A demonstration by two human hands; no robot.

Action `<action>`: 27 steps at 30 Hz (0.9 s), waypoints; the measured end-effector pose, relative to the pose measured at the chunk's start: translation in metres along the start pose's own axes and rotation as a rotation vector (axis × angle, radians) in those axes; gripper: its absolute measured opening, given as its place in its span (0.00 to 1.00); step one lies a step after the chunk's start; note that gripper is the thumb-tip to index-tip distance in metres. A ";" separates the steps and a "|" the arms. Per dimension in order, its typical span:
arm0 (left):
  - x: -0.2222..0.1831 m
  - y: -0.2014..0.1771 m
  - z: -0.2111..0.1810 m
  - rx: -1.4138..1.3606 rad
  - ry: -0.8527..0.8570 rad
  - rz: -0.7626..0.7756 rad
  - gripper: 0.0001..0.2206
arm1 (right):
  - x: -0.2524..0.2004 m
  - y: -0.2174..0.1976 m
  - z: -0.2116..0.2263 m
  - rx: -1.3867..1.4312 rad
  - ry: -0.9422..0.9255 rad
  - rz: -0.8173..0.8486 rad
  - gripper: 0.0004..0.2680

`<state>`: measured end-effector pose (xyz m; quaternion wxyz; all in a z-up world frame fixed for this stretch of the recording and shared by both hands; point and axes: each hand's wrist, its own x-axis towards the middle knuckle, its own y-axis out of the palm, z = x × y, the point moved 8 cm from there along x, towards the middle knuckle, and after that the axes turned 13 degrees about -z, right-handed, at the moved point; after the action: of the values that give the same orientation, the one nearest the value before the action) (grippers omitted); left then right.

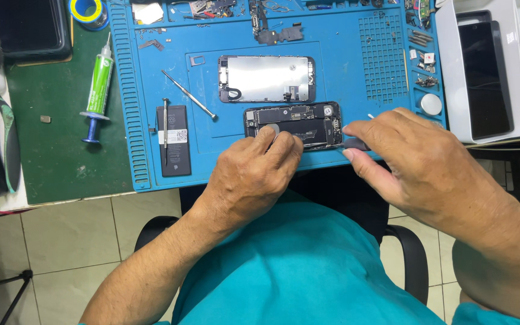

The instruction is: The person disassembles a smartphone on a blue work mat, using a screwdriver to remove screws and a cotton swab to clean internal components. They handle the battery, motherboard, and screen assembly, placing removed parts on the mat.

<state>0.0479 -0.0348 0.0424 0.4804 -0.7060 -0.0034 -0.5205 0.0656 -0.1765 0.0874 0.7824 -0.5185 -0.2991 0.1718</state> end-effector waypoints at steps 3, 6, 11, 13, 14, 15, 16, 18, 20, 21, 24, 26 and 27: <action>0.001 -0.001 0.000 -0.006 0.011 -0.012 0.04 | -0.001 0.000 -0.005 -0.014 0.021 -0.021 0.06; 0.000 -0.001 -0.001 0.011 0.012 -0.017 0.04 | 0.000 -0.003 0.000 0.015 -0.013 -0.013 0.08; 0.001 -0.001 0.000 0.012 0.003 -0.013 0.04 | 0.000 -0.005 -0.003 0.028 0.008 -0.017 0.07; 0.000 -0.001 0.000 0.026 0.003 -0.012 0.04 | -0.001 -0.005 -0.004 0.035 0.022 -0.017 0.06; 0.000 -0.001 0.000 0.024 0.001 -0.013 0.04 | -0.001 -0.006 -0.005 0.037 0.021 -0.025 0.06; 0.000 0.000 0.000 0.021 -0.002 -0.014 0.04 | -0.002 -0.006 -0.005 0.038 0.021 -0.032 0.06; 0.000 -0.001 0.000 0.021 -0.002 -0.014 0.04 | -0.002 -0.007 -0.005 0.037 0.022 -0.031 0.06; 0.002 -0.002 0.000 0.032 0.002 -0.021 0.05 | -0.002 -0.010 -0.005 0.076 0.030 -0.064 0.06; 0.002 -0.001 0.000 0.027 0.001 -0.019 0.05 | -0.002 -0.010 -0.007 0.071 0.038 -0.070 0.06; 0.001 -0.001 0.000 0.022 -0.002 -0.015 0.05 | -0.002 -0.010 -0.008 0.068 0.046 -0.075 0.06; 0.003 -0.004 0.000 0.021 -0.005 -0.020 0.05 | -0.004 -0.008 -0.014 0.077 0.077 -0.054 0.07; 0.004 -0.004 0.000 0.024 -0.011 -0.013 0.05 | -0.005 -0.008 -0.016 0.077 0.094 -0.066 0.07; 0.004 -0.004 0.000 0.025 -0.015 -0.008 0.05 | -0.006 -0.009 -0.017 0.075 0.112 -0.079 0.06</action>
<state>0.0479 -0.0347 0.0478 0.4872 -0.7037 -0.0162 -0.5170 0.0720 -0.1956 0.0894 0.8229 -0.4854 -0.2686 0.1226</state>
